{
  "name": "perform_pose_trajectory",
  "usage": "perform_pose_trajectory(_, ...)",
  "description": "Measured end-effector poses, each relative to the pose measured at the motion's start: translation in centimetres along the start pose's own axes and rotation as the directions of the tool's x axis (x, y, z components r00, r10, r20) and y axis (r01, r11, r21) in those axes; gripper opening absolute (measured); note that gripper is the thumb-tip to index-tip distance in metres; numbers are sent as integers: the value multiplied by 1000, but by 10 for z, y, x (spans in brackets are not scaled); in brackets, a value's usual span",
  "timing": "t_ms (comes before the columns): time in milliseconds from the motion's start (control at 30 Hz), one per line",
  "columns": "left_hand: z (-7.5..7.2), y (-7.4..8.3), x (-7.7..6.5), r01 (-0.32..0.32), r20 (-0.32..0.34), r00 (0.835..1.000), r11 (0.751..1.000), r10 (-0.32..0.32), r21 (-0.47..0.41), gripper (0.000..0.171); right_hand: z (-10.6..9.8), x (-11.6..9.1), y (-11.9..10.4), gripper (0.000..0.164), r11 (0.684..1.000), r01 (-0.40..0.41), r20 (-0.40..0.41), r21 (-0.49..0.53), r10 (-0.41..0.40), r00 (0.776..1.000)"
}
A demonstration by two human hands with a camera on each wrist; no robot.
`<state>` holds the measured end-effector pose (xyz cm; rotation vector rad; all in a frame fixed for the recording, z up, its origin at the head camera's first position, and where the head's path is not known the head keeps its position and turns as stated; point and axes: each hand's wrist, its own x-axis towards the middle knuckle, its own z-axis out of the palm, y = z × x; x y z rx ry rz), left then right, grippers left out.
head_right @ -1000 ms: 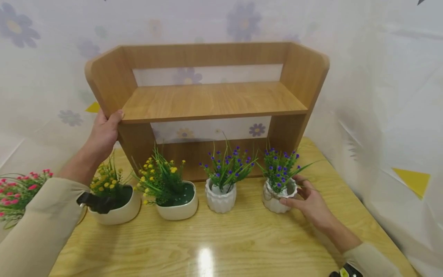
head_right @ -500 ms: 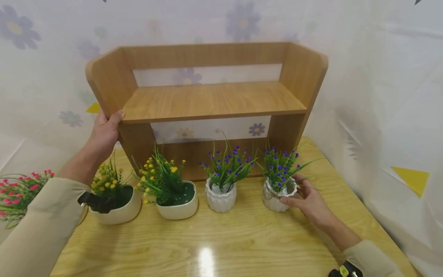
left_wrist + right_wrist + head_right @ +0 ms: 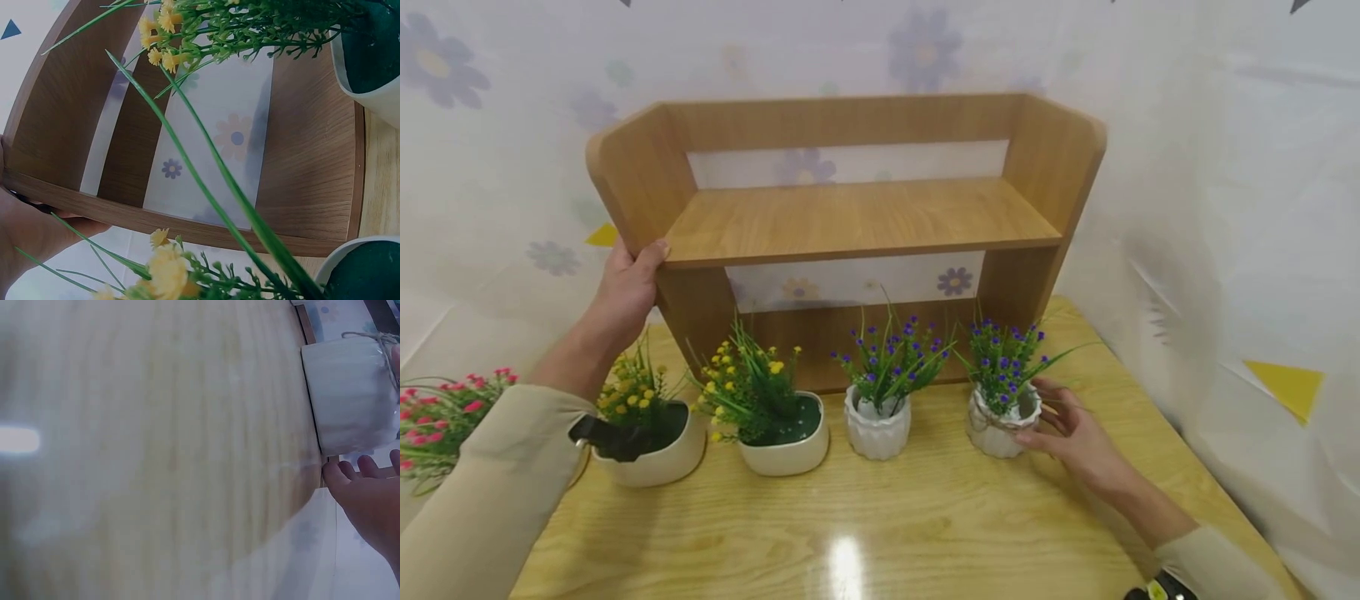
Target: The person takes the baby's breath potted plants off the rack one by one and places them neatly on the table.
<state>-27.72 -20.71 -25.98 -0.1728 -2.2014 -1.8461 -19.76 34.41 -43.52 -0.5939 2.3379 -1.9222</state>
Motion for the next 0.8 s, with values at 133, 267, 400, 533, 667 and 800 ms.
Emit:
perform_pose_trajectory(133, -1, 0, 1, -7, 1, 1000, 1000, 7, 5, 54, -4, -5, -1, 67, 1000, -7, 4, 9, 7, 1000)
perform_pose_trajectory(267, -3, -1, 4, -1, -5, 1000, 1000, 1, 14, 55, -8, -9, -1, 65, 999, 0, 14, 38, 0, 1000)
perform_pose_trajectory(400, -6, -2, 6, 7, -7, 1000, 1000, -7, 28, 56, -10, -14, -3, 65, 999, -1, 46, 34, -1, 999)
perform_pose_trajectory(533, -9, -3, 4, 6, 16, 1000, 999, -7, 51, 57, -12, -23, -7, 60, 1000, -21, 68, -22, 22, 997)
perform_pose_trajectory(667, -16, -1, 1, -22, 52, 999, 991, 15, 130, 59, -18, -31, -19, 48, 984, -61, 93, -168, 77, 993)
perform_pose_trajectory(800, -23, 4, -2, -45, 74, 997, 971, 29, 234, 62, -28, -32, -36, 37, 966, 11, 219, -260, 48, 974)
